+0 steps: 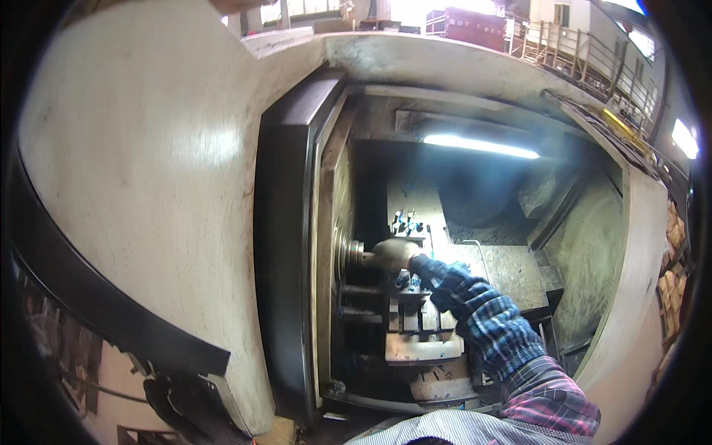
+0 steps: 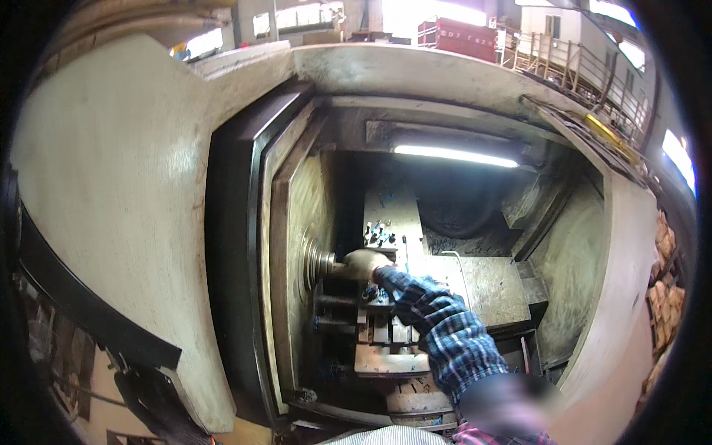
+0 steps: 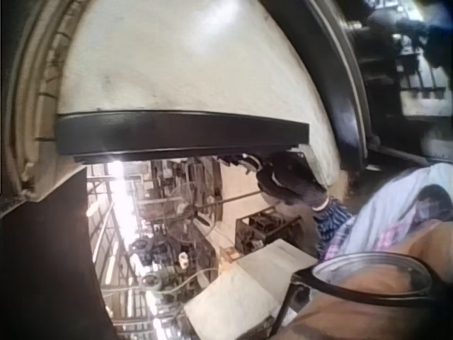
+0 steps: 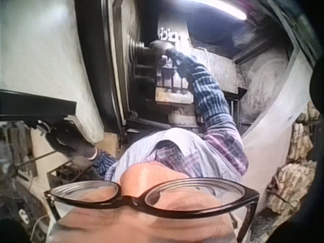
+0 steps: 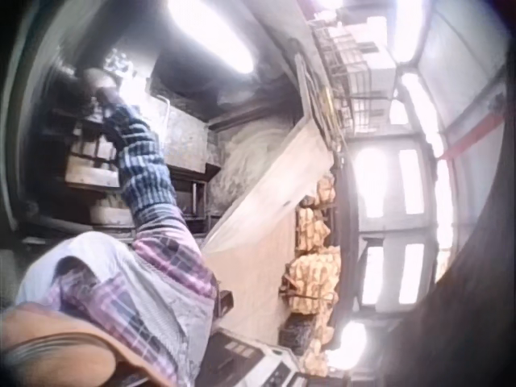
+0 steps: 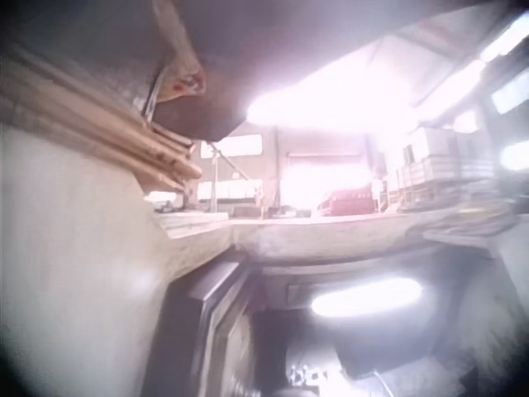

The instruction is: The person operates a metalworking machine, repeatedly inserting metal rods into the chuck, adjusting the tooling, and removing finished pieces. They place the finished pieces into a nearby metal rack. The process is repeated multiple times throughout the clip.

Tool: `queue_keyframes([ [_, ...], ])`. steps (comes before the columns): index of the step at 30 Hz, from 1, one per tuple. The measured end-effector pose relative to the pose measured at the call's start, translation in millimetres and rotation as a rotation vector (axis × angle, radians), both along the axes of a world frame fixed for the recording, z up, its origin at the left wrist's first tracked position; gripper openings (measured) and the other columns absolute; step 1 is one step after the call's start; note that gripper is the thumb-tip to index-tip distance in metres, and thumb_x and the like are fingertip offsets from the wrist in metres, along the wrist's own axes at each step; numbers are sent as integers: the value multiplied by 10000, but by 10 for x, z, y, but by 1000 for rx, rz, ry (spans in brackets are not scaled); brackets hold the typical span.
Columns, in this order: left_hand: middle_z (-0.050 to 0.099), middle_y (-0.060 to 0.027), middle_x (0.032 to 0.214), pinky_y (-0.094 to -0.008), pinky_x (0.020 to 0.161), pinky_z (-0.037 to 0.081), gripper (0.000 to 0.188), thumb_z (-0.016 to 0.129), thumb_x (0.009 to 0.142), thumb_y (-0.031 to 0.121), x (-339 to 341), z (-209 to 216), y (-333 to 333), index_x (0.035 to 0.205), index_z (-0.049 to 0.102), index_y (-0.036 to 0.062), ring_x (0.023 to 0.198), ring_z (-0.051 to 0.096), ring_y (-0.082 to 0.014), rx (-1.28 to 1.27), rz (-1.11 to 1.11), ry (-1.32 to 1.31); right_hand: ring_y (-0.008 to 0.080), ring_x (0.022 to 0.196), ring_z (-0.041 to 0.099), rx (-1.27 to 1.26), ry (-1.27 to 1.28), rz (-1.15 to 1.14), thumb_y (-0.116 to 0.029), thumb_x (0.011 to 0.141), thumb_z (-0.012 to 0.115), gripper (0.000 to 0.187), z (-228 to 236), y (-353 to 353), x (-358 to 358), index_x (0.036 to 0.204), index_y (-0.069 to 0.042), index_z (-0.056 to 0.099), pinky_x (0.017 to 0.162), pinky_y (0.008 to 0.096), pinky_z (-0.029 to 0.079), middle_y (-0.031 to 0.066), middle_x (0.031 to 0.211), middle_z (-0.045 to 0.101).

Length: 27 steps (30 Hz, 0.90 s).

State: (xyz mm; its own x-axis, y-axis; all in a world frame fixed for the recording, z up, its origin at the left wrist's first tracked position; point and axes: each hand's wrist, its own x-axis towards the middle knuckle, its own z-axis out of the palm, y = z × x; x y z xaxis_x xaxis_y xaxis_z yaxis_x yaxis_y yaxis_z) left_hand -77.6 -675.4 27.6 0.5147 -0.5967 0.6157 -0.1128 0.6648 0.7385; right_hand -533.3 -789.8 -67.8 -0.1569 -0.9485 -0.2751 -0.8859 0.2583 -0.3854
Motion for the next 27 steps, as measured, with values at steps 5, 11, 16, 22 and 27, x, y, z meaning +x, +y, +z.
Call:
queue_keyframes([
  [5, 605, -250, 1278, -445, 914, 590, 449, 607, 1022, 184, 75, -5, -55, 1378, 498, -67, 1083, 646, -354, -19, 70, -194, 368, 1002, 716, -111, 217, 47, -552, 840, 696, 621, -108, 139, 103, 1118, 4, 696, 874, 458, 572, 222, 1063, 733],
  [11, 653, -215, 1223, -507, 1019, 510, 374, 684, 986, 198, 222, -153, -158, 1257, 627, -54, 1147, 626, -374, -47, 417, -518, 348, 991, 721, -59, 278, 103, -488, 828, 700, 523, -11, 124, 123, 1095, -39, 727, 862, 450, 576, 180, 1015, 750],
  [16, 643, -233, 1237, -537, 1042, 474, 389, 679, 983, 221, 310, -221, -133, 1267, 627, -40, 1174, 602, -393, -143, 495, -700, 353, 999, 719, -101, 266, 91, -404, 798, 754, 506, -54, 138, 134, 1138, -32, 703, 865, 456, 580, 183, 1042, 745],
  [22, 625, -248, 1265, -568, 1053, 442, 415, 676, 978, 267, 419, -203, -126, 1276, 629, -19, 1194, 579, -410, -253, 414, -781, 356, 1065, 699, -57, 251, 18, -298, 811, 743, 445, -17, 150, 233, 1182, -64, 669, 900, 455, 569, 194, 1103, 727],
  [27, 610, -260, 1289, -593, 1062, 414, 437, 673, 975, 305, 467, -148, -189, 1283, 630, -1, 1212, 560, -424, -322, 331, -803, 402, 1146, 661, -89, 278, -78, -207, 1023, 487, 357, -230, 139, 209, 1351, -69, 512, 921, 505, 544, 217, 1220, 684],
])
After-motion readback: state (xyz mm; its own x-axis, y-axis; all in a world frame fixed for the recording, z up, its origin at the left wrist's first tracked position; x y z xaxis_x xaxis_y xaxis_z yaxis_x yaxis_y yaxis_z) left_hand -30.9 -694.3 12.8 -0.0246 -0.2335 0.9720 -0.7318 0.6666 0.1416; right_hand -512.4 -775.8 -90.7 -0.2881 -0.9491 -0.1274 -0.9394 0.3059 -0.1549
